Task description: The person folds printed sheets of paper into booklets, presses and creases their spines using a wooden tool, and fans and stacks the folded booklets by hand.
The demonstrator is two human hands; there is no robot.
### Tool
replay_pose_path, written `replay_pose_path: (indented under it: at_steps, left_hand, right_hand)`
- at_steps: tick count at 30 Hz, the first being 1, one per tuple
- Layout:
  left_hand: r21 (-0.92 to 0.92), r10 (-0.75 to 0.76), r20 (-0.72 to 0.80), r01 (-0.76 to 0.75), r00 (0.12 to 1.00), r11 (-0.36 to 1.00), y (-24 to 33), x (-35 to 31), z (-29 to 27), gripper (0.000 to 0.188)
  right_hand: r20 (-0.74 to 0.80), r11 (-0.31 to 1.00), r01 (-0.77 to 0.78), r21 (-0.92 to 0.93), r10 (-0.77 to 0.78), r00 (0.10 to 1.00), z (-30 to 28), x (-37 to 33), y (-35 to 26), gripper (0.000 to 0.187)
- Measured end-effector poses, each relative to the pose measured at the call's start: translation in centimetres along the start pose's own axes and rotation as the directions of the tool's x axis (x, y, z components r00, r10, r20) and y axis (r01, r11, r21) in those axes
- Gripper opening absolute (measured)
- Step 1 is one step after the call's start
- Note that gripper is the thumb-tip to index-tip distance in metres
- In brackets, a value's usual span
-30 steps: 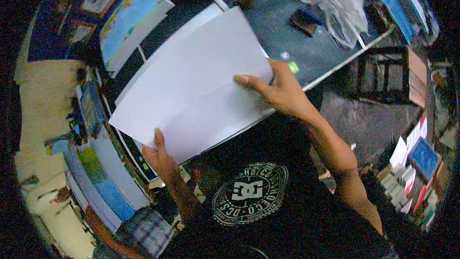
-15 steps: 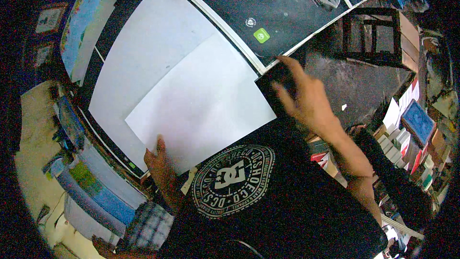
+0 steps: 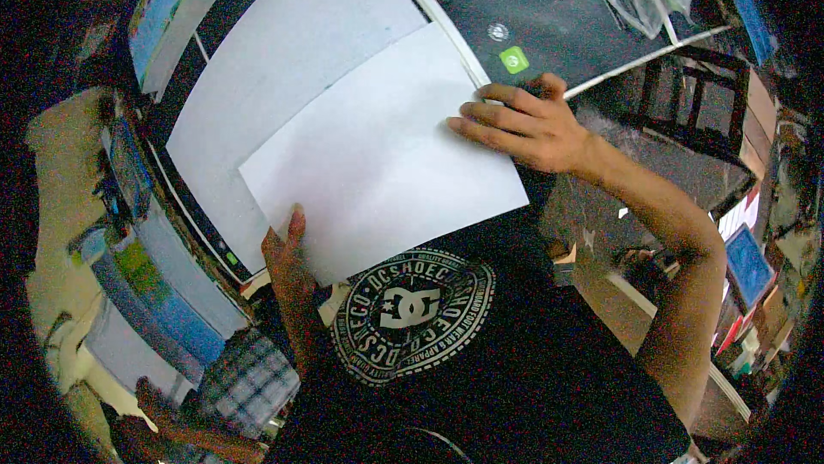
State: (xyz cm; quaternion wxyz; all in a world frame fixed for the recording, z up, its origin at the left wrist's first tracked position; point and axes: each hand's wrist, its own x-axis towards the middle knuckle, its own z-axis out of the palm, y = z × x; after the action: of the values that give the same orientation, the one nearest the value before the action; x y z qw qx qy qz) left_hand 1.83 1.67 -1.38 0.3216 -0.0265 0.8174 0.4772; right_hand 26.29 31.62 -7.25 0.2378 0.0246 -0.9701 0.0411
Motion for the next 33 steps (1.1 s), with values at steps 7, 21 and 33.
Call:
replay_pose_path:
  at_steps: [7,21,33]
  left_hand:
    - [0.183,-0.05,0.071,0.036,0.996,0.982,2.5,0.0,-0.1,0.041]
    - [0.674,0.464,0.367,-0.575,0.806,0.464,-2.3,0.6,-8.3,0.081]
    - [0.515,0.773,0.365,-0.804,0.519,0.297,-4.7,4.6,-5.6,0.044]
  right_hand:
    - [0.151,0.987,-0.104,0.121,0.085,0.985,-1.0,1.2,0.7,0.042]
    - [0.168,0.971,-0.156,0.182,0.125,0.978,-0.9,1.8,0.7,0.04]
    - [0.209,0.973,-0.134,0.189,0.093,0.973,-1.4,2.2,0.9,0.041]
